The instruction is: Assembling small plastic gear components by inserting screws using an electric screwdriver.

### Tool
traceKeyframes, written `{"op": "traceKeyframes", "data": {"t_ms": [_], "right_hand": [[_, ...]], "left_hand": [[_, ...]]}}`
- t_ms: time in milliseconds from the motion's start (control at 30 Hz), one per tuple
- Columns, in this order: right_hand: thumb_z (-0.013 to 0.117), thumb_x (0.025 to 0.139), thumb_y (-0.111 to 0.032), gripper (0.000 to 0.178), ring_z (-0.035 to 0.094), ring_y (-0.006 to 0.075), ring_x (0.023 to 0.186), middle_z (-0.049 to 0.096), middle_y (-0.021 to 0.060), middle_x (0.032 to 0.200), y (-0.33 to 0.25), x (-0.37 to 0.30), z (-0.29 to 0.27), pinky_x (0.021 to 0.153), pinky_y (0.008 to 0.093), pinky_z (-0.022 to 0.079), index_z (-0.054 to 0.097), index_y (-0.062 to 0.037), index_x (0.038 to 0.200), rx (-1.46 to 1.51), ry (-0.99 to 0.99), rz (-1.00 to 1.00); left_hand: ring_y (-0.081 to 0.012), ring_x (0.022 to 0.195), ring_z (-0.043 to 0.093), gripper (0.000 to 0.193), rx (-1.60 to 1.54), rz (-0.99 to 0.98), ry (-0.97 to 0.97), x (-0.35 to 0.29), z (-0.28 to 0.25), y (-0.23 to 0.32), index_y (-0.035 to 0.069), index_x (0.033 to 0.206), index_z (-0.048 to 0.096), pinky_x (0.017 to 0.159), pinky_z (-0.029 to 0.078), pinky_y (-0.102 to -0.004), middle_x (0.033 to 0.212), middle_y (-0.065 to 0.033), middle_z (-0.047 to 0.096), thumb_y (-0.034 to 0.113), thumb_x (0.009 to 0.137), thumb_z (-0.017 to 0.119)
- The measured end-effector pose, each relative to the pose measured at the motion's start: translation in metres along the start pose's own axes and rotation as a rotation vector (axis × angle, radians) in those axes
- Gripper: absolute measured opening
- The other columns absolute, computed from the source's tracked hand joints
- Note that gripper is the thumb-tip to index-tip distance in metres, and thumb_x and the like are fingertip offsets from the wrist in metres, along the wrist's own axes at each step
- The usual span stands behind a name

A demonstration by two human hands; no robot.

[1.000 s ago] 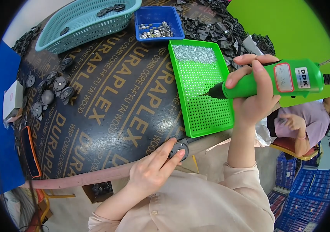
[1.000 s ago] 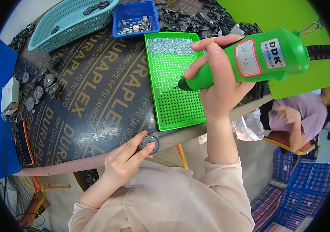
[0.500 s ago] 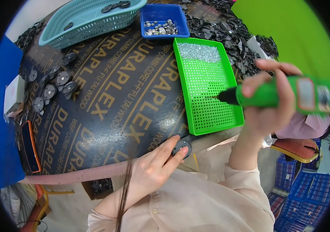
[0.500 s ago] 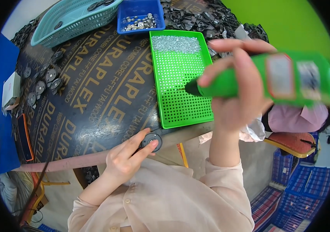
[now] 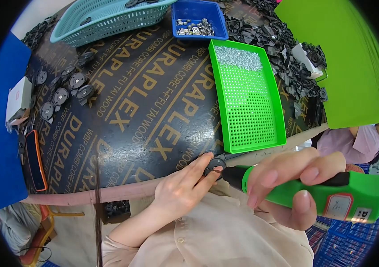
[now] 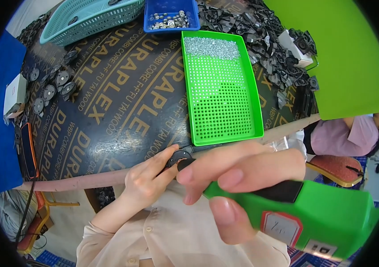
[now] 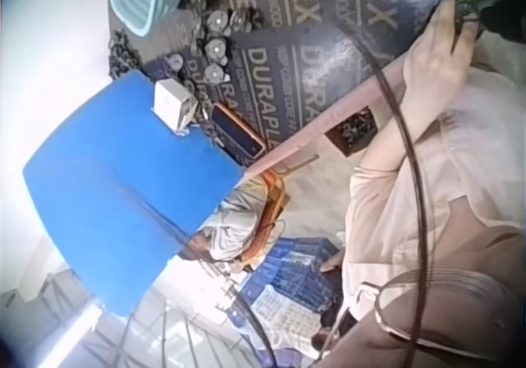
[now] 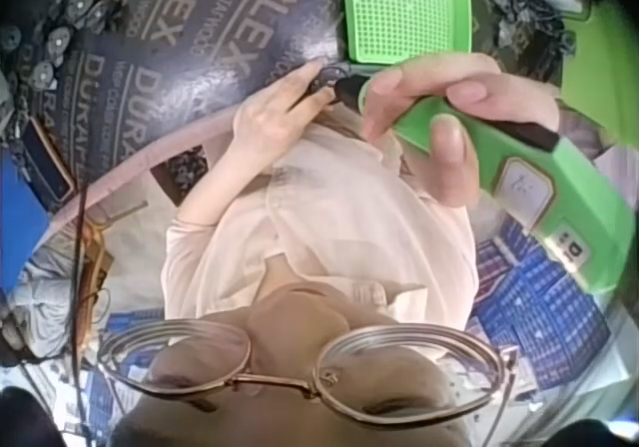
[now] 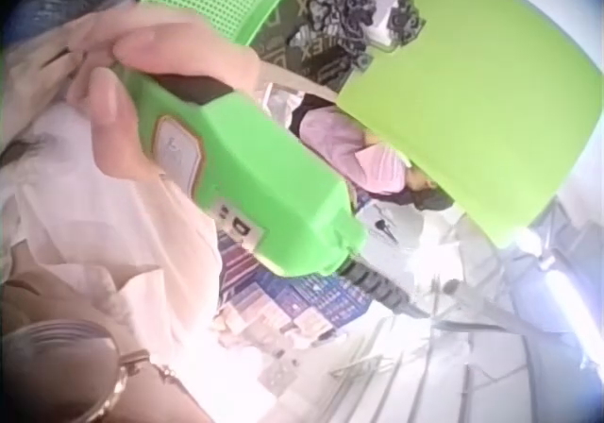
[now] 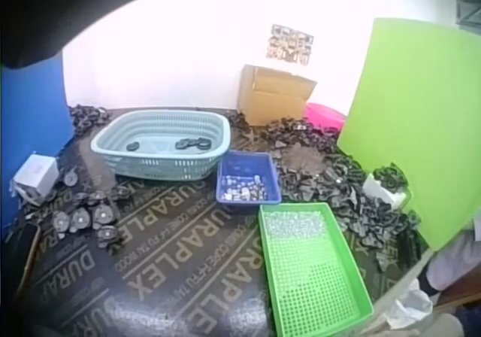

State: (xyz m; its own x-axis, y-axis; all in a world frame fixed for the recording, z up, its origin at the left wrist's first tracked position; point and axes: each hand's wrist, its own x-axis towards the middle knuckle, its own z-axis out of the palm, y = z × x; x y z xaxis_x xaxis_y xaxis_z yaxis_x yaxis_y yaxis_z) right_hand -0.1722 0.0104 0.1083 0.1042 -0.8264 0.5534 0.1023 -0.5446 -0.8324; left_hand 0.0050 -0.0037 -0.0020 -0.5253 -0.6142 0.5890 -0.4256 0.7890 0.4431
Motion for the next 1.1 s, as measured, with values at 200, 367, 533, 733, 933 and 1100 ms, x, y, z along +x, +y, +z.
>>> {"op": "traceKeyframes", "data": {"t_ms": [200, 367, 533, 733, 933, 1100], "right_hand": [[0.054, 0.09, -0.005, 0.023, 0.063, 0.028, 0.057, 0.061, 0.0232, 0.092, -0.001, 0.005, 0.004, 0.046, 0.0381, 0.053, 0.036, -0.0036, 0.105, -0.005, -0.111, -0.02], [0.051, 0.091, -0.007, 0.024, 0.062, 0.0262, 0.052, 0.06, 0.0253, 0.096, 0.004, 0.017, -0.006, 0.047, 0.0383, 0.053, 0.037, -0.0026, 0.11, -0.005, -0.255, -0.054], [0.039, 0.095, -0.015, 0.022, 0.059, 0.0233, 0.051, 0.06, 0.0291, 0.104, 0.012, 0.033, -0.045, 0.046, 0.0348, 0.049, 0.047, 0.0016, 0.107, -0.068, 0.355, -0.241], [0.057, 0.085, -0.006, 0.021, 0.059, 0.0217, 0.044, 0.065, 0.0251, 0.083, 0.055, 0.061, -0.055, 0.057, 0.0313, 0.052, 0.05, 0.01, 0.097, -0.181, 0.553, -0.2], [0.05, 0.09, -0.008, 0.02, 0.059, 0.0243, 0.048, 0.063, 0.027, 0.09, 0.061, 0.055, -0.063, 0.046, 0.0325, 0.048, 0.049, 0.007, 0.103, -0.315, 0.467, -0.183], [0.051, 0.089, -0.008, 0.019, 0.059, 0.0248, 0.048, 0.061, 0.0271, 0.09, 0.057, 0.057, -0.057, 0.046, 0.0312, 0.048, 0.055, 0.0098, 0.096, -0.275, 0.463, -0.168]], "left_hand": [[-0.0202, 0.087, 0.07, 0.013, -0.033, 0.008, -0.043, 0.004, -0.003, 0.003, 0.004, 0.089, 0.069, 0.062, 0.055, -0.0245, 0.109, -0.0168, 0.065, 0.011, 0.078, 0.07], [-0.0208, 0.088, 0.07, 0.021, -0.023, -0.008, -0.061, -0.002, -0.003, -0.001, 0.004, 0.094, 0.069, 0.063, 0.056, -0.0249, 0.111, -0.0177, 0.065, 0.011, 0.074, 0.069], [-0.0211, 0.079, 0.069, 0.031, -0.022, -0.035, -0.008, 0.003, 0.002, 0.008, 0.008, 0.095, 0.072, 0.061, 0.057, -0.026, 0.106, -0.0153, 0.067, 0.009, 0.065, 0.077], [-0.021, 0.078, 0.069, 0.034, -0.033, -0.05, 0.005, -0.001, 0.005, 0.005, 0.008, 0.096, 0.072, 0.061, 0.057, -0.0258, 0.105, -0.0147, 0.067, 0.008, 0.062, 0.079], [-0.0212, 0.078, 0.069, 0.035, -0.048, -0.044, 0.012, 0.001, 0.004, 0.006, 0.008, 0.096, 0.072, 0.061, 0.057, -0.0258, 0.106, -0.015, 0.067, 0.006, 0.062, 0.079], [-0.0212, 0.077, 0.069, 0.036, -0.049, -0.05, 0.003, 0.0, 0.004, 0.005, 0.008, 0.096, 0.072, 0.061, 0.057, -0.0255, 0.107, -0.0152, 0.067, 0.005, 0.061, 0.079]]}}
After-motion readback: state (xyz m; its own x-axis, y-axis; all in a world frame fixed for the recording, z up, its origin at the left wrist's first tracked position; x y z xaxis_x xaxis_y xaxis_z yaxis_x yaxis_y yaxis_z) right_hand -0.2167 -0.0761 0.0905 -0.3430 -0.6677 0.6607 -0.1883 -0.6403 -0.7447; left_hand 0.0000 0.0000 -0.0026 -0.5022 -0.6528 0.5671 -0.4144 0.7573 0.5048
